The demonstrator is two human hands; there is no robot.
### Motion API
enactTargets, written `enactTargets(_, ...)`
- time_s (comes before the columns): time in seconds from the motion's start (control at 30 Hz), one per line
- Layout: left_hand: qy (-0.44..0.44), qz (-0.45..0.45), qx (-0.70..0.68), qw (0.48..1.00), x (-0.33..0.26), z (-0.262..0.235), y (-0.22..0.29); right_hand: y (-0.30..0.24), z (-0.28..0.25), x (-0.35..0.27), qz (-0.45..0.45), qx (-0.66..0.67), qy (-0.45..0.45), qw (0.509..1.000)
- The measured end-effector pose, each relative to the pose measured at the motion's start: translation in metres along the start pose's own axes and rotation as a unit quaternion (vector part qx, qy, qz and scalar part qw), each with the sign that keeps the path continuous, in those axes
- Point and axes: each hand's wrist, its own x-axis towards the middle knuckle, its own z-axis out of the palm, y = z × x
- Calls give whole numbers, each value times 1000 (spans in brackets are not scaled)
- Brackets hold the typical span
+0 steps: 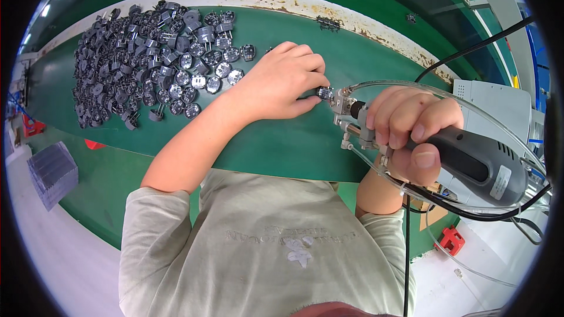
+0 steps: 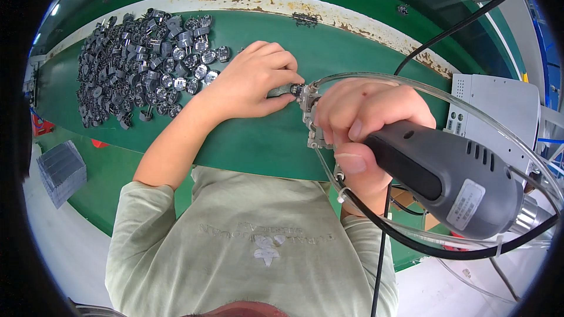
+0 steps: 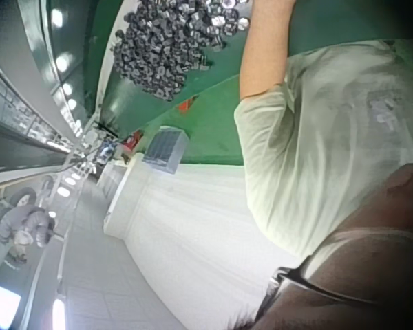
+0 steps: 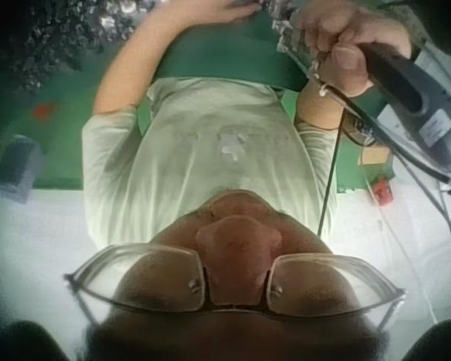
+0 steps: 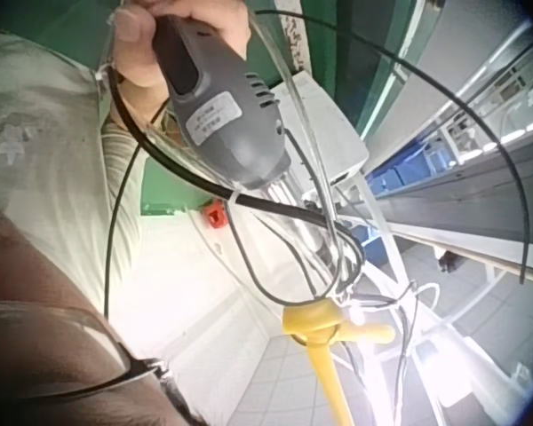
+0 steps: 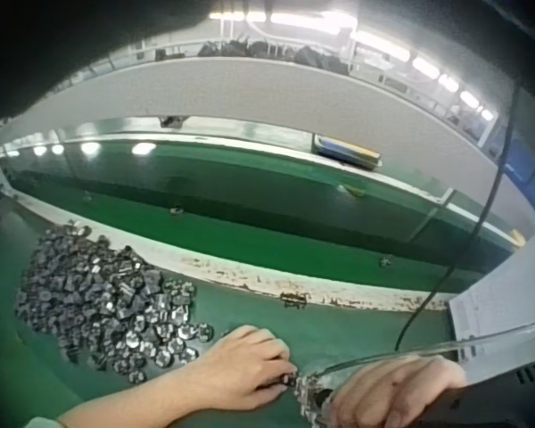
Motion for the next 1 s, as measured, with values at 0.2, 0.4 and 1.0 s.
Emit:
enactTargets(0.2, 3, 2, 3, 1000, -2, 3, 1, -1, 10, 5, -4, -37, -7, 999)
enactTargets(0.4, -3, 14, 1, 1000, -4, 3, 1, 11, 18, 5, -23, -60, -2, 998)
enactTargets(1.0, 128, -113, 172, 970, 91, -66, -87, -27, -12, -18, -2, -17, 216, 976)
